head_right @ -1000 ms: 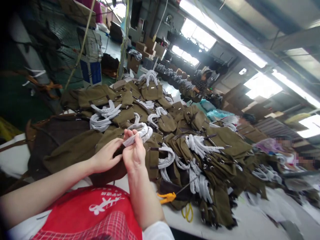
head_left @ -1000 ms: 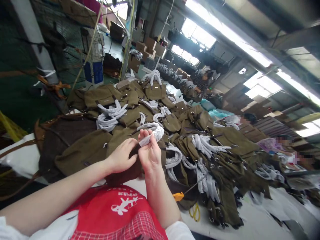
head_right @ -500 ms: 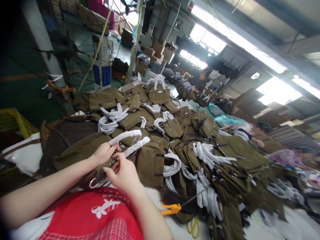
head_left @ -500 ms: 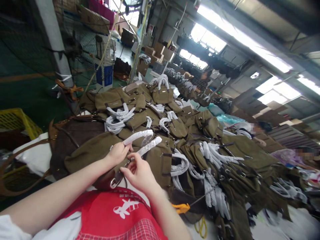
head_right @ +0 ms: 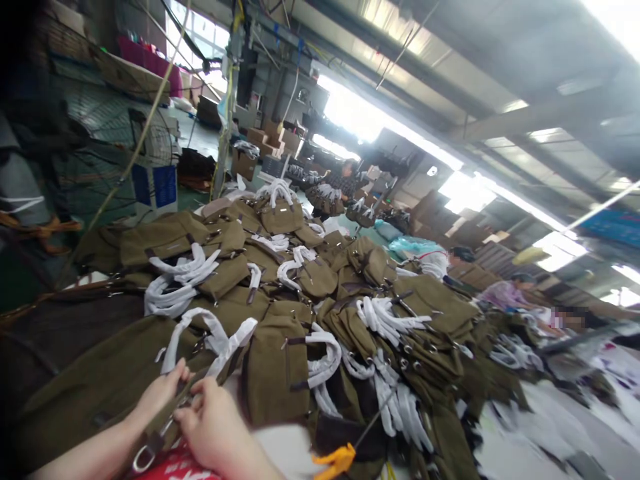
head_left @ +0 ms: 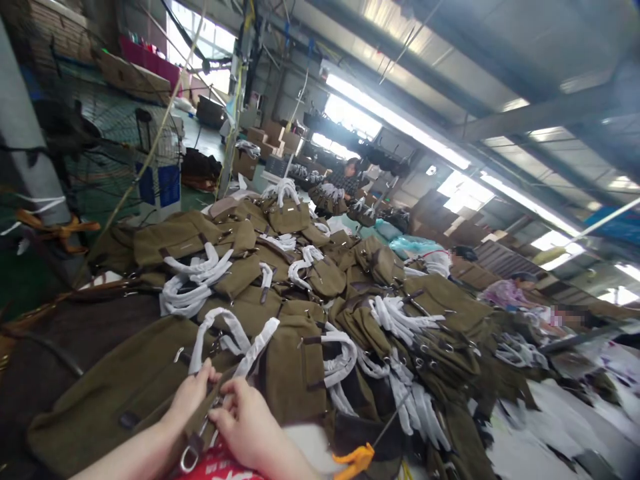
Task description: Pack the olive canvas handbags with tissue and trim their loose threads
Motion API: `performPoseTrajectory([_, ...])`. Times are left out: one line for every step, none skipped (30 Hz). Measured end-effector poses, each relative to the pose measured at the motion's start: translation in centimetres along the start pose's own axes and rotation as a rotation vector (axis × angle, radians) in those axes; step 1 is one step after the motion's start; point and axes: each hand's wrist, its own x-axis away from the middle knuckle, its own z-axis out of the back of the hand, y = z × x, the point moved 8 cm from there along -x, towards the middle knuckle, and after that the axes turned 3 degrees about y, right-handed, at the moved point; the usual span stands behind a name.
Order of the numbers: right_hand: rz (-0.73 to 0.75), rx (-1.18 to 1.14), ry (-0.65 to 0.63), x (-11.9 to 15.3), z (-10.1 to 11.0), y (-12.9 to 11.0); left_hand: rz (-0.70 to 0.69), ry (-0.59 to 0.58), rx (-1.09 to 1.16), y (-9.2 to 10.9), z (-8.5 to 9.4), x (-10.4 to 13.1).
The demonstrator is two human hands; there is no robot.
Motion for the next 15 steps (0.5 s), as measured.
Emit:
performPoseTrajectory([0.014,0.037,0.0,0.1,0.2,-0.1,0.003,-0.019,0.019,0.0,-0.3,0.0])
performPoseTrajectory([0.035,0.092,0.005,0.2,0.5,-0.4,0.003,-0.037,0.035,0.1,-0.6,0.0])
performPoseTrajectory([0.059,0.152,0.009,0.4,0.7,-0.7,-0.002,-0.05,0.049,0.1,-0.9,0.0])
performPoseTrajectory([0.079,0.202,0.009,0.5,0.9,-0.9,-0.009,-0.059,0.06,0.2,-1.0,0.0])
performPoseTrajectory([0.089,0.236,0.008,0.6,1.1,-1.1,-0.018,-0.068,0.069,0.2,-1.2,0.0])
performPoseTrajectory([0.095,0.254,0.007,0.7,1.2,-1.1,-0.026,-0.079,0.076,0.3,-1.4,0.1])
performPoseTrajectory([0.101,0.262,0.01,0.8,1.3,-1.2,-0.031,-0.091,0.083,0.3,-1.6,0.2])
performPoseTrajectory([0.108,0.266,0.016,0.8,1.4,-1.2,-0.034,-0.103,0.088,0.3,-1.8,0.3])
performPoseTrajectory([0.113,0.27,0.022,0.8,1.5,-1.2,-0.032,-0.115,0.089,0.2,-1.9,0.4])
performPoseTrajectory([0.116,0.273,0.022,0.8,1.4,-1.1,-0.028,-0.127,0.089,0.1,-2.1,0.5])
performPoseTrajectory([0.114,0.27,0.012,0.7,1.3,-0.9,-0.024,-0.136,0.087,0.0,-2.2,0.6])
performPoseTrajectory([0.108,0.263,-0.003,0.7,1.2,-0.7,-0.021,-0.141,0.084,-0.1,-2.2,0.7])
performPoseTrajectory([0.097,0.255,-0.015,0.6,1.0,-0.5,-0.02,-0.143,0.079,-0.2,-2.2,0.7])
performPoseTrajectory([0.088,0.25,-0.019,0.6,1.0,-0.4,-0.021,-0.141,0.074,-0.3,-2.3,0.8])
performPoseTrajectory([0.087,0.25,-0.015,0.6,1.0,-0.3,-0.025,-0.137,0.067,-0.4,-2.2,0.8])
